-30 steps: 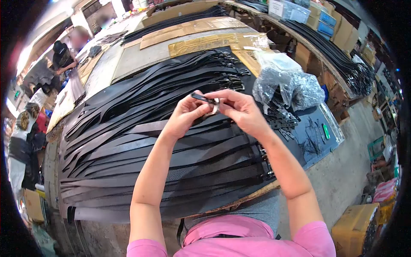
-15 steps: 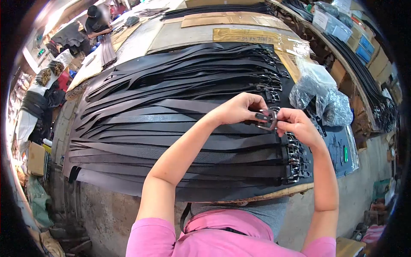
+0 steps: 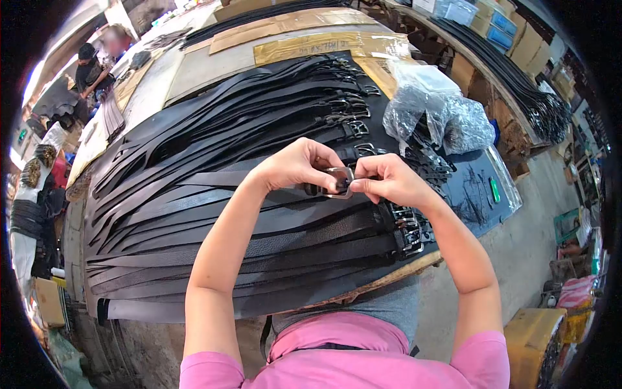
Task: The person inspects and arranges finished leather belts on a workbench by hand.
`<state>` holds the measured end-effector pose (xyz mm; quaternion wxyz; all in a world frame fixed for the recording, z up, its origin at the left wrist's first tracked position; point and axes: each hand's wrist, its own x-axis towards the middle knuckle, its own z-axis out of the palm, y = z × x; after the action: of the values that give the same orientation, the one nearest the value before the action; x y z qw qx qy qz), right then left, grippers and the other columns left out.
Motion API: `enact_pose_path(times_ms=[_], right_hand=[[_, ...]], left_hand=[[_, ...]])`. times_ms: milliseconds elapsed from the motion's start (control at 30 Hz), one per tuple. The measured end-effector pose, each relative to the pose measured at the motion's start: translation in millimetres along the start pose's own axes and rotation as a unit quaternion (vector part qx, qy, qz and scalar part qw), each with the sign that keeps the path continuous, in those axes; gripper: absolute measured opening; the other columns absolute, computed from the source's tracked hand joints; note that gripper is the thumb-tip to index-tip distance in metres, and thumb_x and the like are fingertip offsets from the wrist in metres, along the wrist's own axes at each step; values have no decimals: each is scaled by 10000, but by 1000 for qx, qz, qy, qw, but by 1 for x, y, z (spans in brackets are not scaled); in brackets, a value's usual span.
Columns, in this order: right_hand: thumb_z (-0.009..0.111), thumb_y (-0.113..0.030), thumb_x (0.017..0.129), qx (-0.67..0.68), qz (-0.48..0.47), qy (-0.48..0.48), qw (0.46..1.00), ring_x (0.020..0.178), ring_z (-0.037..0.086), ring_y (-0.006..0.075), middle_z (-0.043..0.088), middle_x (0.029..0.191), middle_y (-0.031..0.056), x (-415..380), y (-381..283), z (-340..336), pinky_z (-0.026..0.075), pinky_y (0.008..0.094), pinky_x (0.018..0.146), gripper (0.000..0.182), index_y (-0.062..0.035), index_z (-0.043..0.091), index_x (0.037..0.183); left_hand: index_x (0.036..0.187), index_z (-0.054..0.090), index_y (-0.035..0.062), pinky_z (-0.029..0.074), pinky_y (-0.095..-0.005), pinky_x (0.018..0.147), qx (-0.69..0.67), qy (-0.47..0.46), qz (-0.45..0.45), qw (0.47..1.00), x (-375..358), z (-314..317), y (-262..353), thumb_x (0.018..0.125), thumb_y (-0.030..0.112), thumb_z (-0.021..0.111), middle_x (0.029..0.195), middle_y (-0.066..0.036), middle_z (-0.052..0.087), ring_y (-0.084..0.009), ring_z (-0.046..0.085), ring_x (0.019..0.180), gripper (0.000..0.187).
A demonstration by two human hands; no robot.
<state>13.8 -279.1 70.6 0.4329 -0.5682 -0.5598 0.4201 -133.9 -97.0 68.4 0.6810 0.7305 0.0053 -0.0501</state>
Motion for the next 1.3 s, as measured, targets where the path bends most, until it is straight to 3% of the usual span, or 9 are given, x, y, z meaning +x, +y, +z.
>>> enact_pose_path(times_ms=[67,200,300,467,733,867,900,967,1300], right_hand=[[607,-174,904,-50,-19,7,999,446,423,42,549,579,-12,-5,3,-1,321,215,436,174,-37,587,799],[438,-387,982,76,82,-47,993,485,408,34,577,638,-1,-16,-5,-11,334,202,459,358,-69,573,888],[430,-387,985,92,82,-84,989,542,431,33,586,695,9,-23,-9,-14,345,187,494,349,-72,563,914],[501,-122,953,81,100,-130,983,582,458,35,608,761,33,-24,-4,-17,381,184,531,159,1,529,1049],[516,-37,901,-6,108,-64,992,517,422,25,607,682,28,-21,-2,-13,336,195,477,74,-12,582,925],[553,-61,850,-43,116,-19,992,543,487,54,616,618,11,-15,1,-22,382,244,502,64,-26,602,831],[517,-18,891,-47,117,-21,992,472,380,16,600,640,26,-13,1,-25,296,198,434,68,-17,586,893],[518,-24,896,-69,93,-11,993,468,379,15,598,626,26,-6,8,-32,293,195,433,69,-17,585,886],[603,-130,811,-226,76,14,971,734,608,182,671,844,129,27,62,-60,476,323,679,158,6,639,884]], left_hand=[[841,698,0,435,-200,582,106,5,-41,994,3,10,11,717,248,807,715,-12,652,-54,553,632,298],[789,693,-9,403,-194,547,62,40,-49,996,8,25,12,718,212,801,654,6,618,-38,517,591,256],[746,687,-3,400,-194,534,60,40,-65,995,11,28,11,724,205,797,638,4,613,-36,510,573,236],[665,660,11,382,-194,518,66,57,-76,993,8,38,13,714,175,799,621,11,605,-32,502,564,221],[765,696,-5,440,-216,628,102,66,-69,990,3,41,5,773,204,753,694,0,651,-42,557,660,217],[909,692,-21,490,-250,761,71,139,-22,987,13,16,-14,899,195,614,830,-43,681,-83,607,769,230],[938,684,-21,493,-253,768,83,162,21,983,16,4,-14,911,214,600,841,-45,673,-93,611,784,251],[965,676,-18,496,-258,768,78,243,60,965,28,-21,-21,918,207,588,839,-44,666,-100,614,805,246],[953,686,-14,511,-282,707,337,323,75,881,96,-69,-44,795,58,639,816,-111,694,-143,643,733,179]])
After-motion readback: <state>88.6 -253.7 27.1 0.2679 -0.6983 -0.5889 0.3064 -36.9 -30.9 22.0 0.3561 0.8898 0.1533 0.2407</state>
